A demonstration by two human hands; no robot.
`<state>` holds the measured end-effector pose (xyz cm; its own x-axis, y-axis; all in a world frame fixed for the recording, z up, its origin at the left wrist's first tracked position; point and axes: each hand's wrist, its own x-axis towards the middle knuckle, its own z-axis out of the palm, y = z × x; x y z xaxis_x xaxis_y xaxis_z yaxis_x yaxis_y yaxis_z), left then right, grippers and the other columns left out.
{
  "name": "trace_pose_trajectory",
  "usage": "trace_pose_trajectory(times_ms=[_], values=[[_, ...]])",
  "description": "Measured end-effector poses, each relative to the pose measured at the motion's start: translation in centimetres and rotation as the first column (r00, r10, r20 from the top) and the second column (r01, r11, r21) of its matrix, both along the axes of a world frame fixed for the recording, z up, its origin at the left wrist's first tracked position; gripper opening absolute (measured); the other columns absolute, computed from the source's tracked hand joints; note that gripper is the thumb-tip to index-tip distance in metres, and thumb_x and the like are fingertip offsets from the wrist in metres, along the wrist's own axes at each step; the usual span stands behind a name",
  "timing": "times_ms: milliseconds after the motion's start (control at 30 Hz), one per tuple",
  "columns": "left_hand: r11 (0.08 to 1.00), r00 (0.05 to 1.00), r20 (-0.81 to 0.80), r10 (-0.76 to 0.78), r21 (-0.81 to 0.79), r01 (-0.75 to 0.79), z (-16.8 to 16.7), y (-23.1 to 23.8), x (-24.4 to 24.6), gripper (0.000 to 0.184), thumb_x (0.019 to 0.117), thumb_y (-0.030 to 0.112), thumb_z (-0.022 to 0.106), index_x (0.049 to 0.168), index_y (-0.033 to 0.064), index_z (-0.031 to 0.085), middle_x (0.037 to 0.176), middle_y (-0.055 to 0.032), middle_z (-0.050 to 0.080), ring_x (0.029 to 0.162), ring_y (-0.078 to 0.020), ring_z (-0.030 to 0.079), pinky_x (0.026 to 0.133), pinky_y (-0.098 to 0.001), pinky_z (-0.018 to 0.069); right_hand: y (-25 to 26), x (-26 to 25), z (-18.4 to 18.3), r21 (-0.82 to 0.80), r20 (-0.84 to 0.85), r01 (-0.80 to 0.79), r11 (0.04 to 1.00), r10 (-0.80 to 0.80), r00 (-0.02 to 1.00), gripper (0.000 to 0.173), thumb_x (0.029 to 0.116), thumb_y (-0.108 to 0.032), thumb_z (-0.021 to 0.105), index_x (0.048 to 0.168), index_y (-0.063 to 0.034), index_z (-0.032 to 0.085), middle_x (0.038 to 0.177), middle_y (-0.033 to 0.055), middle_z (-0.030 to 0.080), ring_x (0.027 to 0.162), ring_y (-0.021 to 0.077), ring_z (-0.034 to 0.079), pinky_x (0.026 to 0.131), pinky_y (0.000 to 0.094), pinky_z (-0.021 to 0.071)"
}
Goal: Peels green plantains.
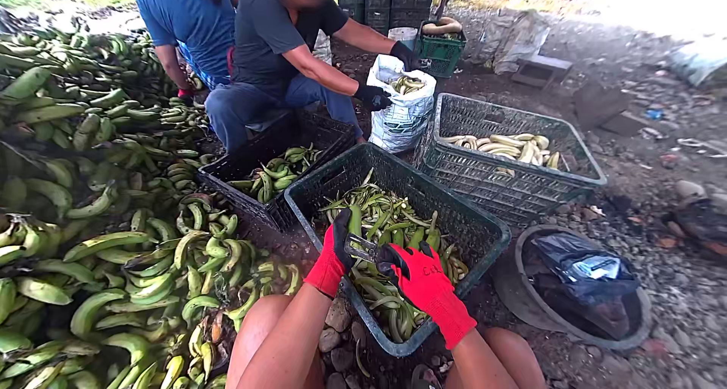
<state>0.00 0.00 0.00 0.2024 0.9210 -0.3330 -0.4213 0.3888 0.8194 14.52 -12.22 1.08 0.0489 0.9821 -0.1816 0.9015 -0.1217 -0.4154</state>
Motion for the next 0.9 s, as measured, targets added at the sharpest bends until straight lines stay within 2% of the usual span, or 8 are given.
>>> trace_pose_trajectory(times_ms=[133, 267, 433, 467, 567, 667, 767, 900], values=[[0.956, 0.973, -0.066, -0.22, 0.183, 0.229, 0.4, -2.4, 0.4, 0.036, 0.1123, 0.022, 0.029, 0.126, 0.0023, 0.057, 0.087, -0.0064, 0.065, 0.07, -0.013, 0.064, 0.063, -0.0292, 0.0567, 1.8, 2.0, 0.4, -0.017, -0.03, 0.198, 0.98, -0.198, 0.98, 0.051, 0.1069, -0.046, 0.044, 0.152, -0.0237, 0.05, 0.138, 0.0138, 0.064, 0.135, 0.0322, 0.056, 0.123, 0.0649, 0.0174], [0.886, 0.904, -0.066, -0.422, 0.182, 0.427, 0.7, -4.2, 0.6, 0.045, 0.1108, 0.029, 0.026, 0.144, 0.0074, 0.047, 0.083, -0.0077, 0.066, 0.062, -0.0152, 0.065, 0.054, -0.0286, 0.0563, 3.6, 5.2, 0.1, -0.027, -0.178, 0.461, 0.887, -0.458, 0.871, 0.052, 0.1102, -0.046, 0.036, 0.148, -0.0156, 0.054, 0.137, 0.0177, 0.064, 0.133, 0.0346, 0.057, 0.115, 0.0604, 0.0353], [0.975, 0.983, -0.089, -0.162, 0.142, 0.173, -0.8, -0.8, 0.2, 0.043, 0.1125, 0.035, 0.031, 0.123, 0.0013, 0.055, 0.081, -0.01, 0.065, 0.064, -0.0174, 0.065, 0.057, -0.0321, 0.0583, 1.1, 1.9, -0.2, -0.001, -0.197, 0.259, 0.966, -0.254, 0.947, 0.052, 0.1077, -0.052, 0.039, 0.145, -0.0201, 0.057, 0.127, 0.0143, 0.07, 0.124, 0.0321, 0.063, 0.112, 0.0607, 0.0396], [0.98, 0.987, -0.111, -0.117, 0.149, 0.133, -1.3, 0.0, -0.1, 0.042, 0.1123, 0.033, 0.032, 0.124, 0.0001, 0.057, 0.085, -0.0107, 0.067, 0.069, -0.0177, 0.066, 0.063, -0.0336, 0.0589, 0.3, 0.5, -0.2, 0.013, -0.164, 0.183, 0.983, -0.179, 0.97, 0.053, 0.1063, -0.053, 0.041, 0.144, -0.021, 0.058, 0.125, 0.0129, 0.071, 0.123, 0.031, 0.064, 0.113, 0.0604, 0.0374], [0.999, 0.985, -0.17, -0.012, 0.045, 0.02, -1.3, 1.2, -0.4, 0.041, 0.1121, 0.032, 0.036, 0.121, -0.0017, 0.059, 0.081, -0.0143, 0.067, 0.064, -0.0216, 0.067, 0.059, -0.036, 0.0588, -1.3, -1.9, 0.2, -0.07, -0.018, 0.08, 0.994, -0.082, 0.996, 0.054, 0.1039, -0.051, 0.047, 0.151, -0.026, 0.051, 0.132, 0.0133, 0.067, 0.129, 0.0314, 0.059, 0.122, 0.0614, 0.022], [0.94, 0.945, -0.148, -0.29, 0.143, 0.311, -1.2, -0.2, -0.9, 0.04, 0.1125, 0.026, 0.029, 0.135, 0.003, 0.052, 0.091, -0.0092, 0.067, 0.074, -0.016, 0.067, 0.066, -0.0318, 0.0587, 0.2, 0.1, 0.3, -0.056, 0.024, 0.191, 0.98, -0.19, 0.982, 0.052, 0.1046, -0.048, 0.047, 0.152, -0.0259, 0.05, 0.133, 0.016, 0.066, 0.13, 0.0347, 0.059, 0.121, 0.0672, 0.0186], [0.822, 0.836, -0.122, -0.535, 0.154, 0.549, -0.8, -2.0, -0.2, 0.042, 0.1099, 0.03, 0.029, 0.141, 0.0086, 0.048, 0.085, -0.0079, 0.068, 0.064, -0.0169, 0.067, 0.054, -0.0308, 0.0582, 2.9, 3.8, 0.8, -0.031, -0.041, 0.371, 0.928, -0.372, 0.927, 0.051, 0.107, -0.048, 0.043, 0.151, -0.0222, 0.052, 0.137, 0.0158, 0.065, 0.134, 0.0343, 0.056, 0.12, 0.067, 0.0215], [0.898, 0.907, -0.126, -0.402, 0.137, 0.417, -1.3, -1.6, 0.5, 0.045, 0.1114, 0.037, 0.029, 0.139, 0.0063, 0.047, 0.087, -0.0116, 0.068, 0.067, -0.0203, 0.068, 0.057, -0.0334, 0.0587, 2.8, 4.8, 0.7, -0.057, -0.156, 0.459, 0.886, -0.462, 0.873, 0.05, 0.1098, -0.045, 0.038, 0.149, -0.0176, 0.053, 0.135, 0.0171, 0.066, 0.131, 0.0343, 0.058, 0.115, 0.0607, 0.0351]])
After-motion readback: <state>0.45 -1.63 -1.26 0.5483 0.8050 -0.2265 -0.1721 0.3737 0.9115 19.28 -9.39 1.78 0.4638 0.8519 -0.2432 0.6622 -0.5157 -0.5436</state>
